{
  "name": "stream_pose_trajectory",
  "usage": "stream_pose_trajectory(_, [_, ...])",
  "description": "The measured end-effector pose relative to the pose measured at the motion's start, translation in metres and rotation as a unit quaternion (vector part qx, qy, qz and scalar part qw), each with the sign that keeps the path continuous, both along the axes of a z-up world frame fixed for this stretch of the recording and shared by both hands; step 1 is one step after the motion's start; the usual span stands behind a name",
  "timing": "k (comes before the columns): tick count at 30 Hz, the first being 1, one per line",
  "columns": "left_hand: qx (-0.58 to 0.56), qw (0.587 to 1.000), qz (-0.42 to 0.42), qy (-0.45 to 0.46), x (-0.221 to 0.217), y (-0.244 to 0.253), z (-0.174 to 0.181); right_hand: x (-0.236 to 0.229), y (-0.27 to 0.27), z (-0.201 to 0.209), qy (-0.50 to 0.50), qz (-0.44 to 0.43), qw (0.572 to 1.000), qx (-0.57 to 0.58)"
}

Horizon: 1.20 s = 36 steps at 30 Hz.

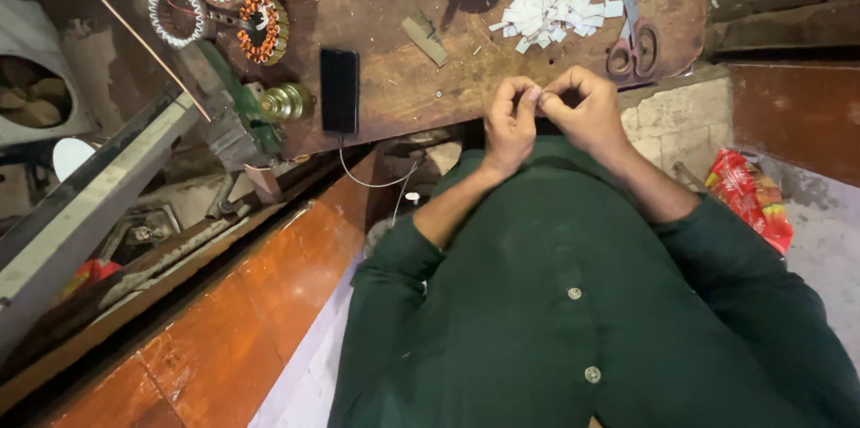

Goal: The person inserts small white insulating strips into the slots of a circular copper-wound stator core. They handle the stator and strips by hand, repeatedly placing strips into the winding slots on a wooden workbench with other stators and tools nearby.

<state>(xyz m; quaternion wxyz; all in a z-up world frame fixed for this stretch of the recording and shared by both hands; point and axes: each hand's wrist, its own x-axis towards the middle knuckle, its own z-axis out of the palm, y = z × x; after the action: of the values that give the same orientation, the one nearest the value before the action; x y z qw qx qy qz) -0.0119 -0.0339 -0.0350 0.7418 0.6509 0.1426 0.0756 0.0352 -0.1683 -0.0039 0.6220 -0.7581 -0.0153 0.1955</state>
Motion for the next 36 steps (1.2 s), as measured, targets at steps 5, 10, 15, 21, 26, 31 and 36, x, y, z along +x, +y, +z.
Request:
stream_pose_trajectory(5, [-0.172,0.980,0.090,0.035,0.010,0.015,-0.029,-0.001,-0.033,-0.047,0.030,0.002,1.000,-0.003])
stream_pose_trajectory(10, [-0.241,0.967,0.064,0.049,0.020,0.056,-0.020,0.026,-0.087,-0.078,-0.212,0.027,0.926,-0.310])
stream_pose_trajectory(15, [-0.282,0.956,-0.014,0.083,0.027,0.057,0.002,0.057,-0.110,-0.105,-0.118,0.055,0.922,-0.364])
stream_pose_trajectory(21, [-0.291,0.950,-0.026,0.105,0.033,0.058,0.008,0.092,-0.131,-0.117,-0.077,0.070,0.944,-0.313])
stream_pose_trajectory(26, [-0.251,0.962,-0.025,0.103,0.041,0.066,0.009,0.031,-0.094,-0.056,0.122,-0.055,0.988,0.075])
stream_pose_trajectory(31, [-0.219,0.969,-0.054,0.101,0.051,0.059,0.005,-0.018,-0.038,0.013,0.036,0.152,0.988,-0.002])
stream_pose_trajectory(36, [-0.205,0.973,-0.063,0.079,0.058,0.050,0.004,-0.001,-0.021,0.041,-0.142,0.146,0.976,-0.078])
